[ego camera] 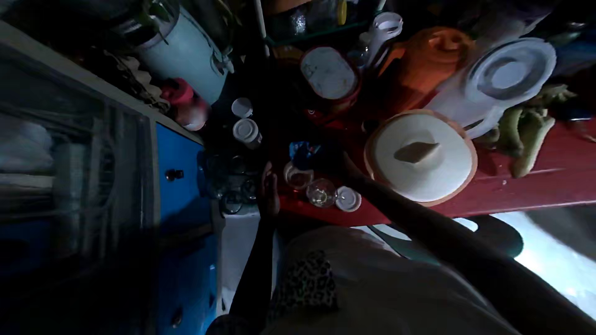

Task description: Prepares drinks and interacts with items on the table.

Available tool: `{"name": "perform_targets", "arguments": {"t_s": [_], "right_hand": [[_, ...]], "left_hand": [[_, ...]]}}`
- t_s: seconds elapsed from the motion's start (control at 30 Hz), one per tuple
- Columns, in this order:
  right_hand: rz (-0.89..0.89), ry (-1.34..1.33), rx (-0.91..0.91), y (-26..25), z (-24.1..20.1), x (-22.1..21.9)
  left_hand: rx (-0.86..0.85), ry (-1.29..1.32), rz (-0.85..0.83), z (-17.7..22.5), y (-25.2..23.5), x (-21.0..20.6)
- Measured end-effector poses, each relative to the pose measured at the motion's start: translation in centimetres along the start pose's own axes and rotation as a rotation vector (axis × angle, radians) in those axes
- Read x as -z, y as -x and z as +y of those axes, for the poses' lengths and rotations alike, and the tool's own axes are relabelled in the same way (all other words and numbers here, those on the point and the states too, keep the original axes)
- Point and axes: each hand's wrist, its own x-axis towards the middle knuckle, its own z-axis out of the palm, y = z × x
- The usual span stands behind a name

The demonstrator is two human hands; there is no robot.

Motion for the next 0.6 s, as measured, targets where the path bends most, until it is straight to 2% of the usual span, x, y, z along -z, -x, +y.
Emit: {"name": "perform_targets", "arguments": {"t_s": [0.1,0.17,0.37,0.47,0.6], "right_hand": [[-0.09,0.499,-0.023,-0.7,-1.4,-0.9],[-0.163,0.682,-0.034,-0.5,-2.2,-1.5],[-0.192,0.737,0.221,-0.4,-1.4,-0.3],[-0.128,0.829,0.353,0.1,-0.7,-0.1],[-0.037,0.828,0.53,0.8,0.7,-1.2]], "left_hand": [[-0.05,-0.087,-0.149,0.7,-1.4,1.2],[-0.034,-0.14,-0.24,0.7,-1.9,1.1],[-0.031,-0.277,-0.165,1.2,-1.9,0.1],[-0.106,-0.282,-0.143,0.7,-1.5,0.1],[-0.12,-0.357,-0.126,1.0,-0.9,-0.8]]}}
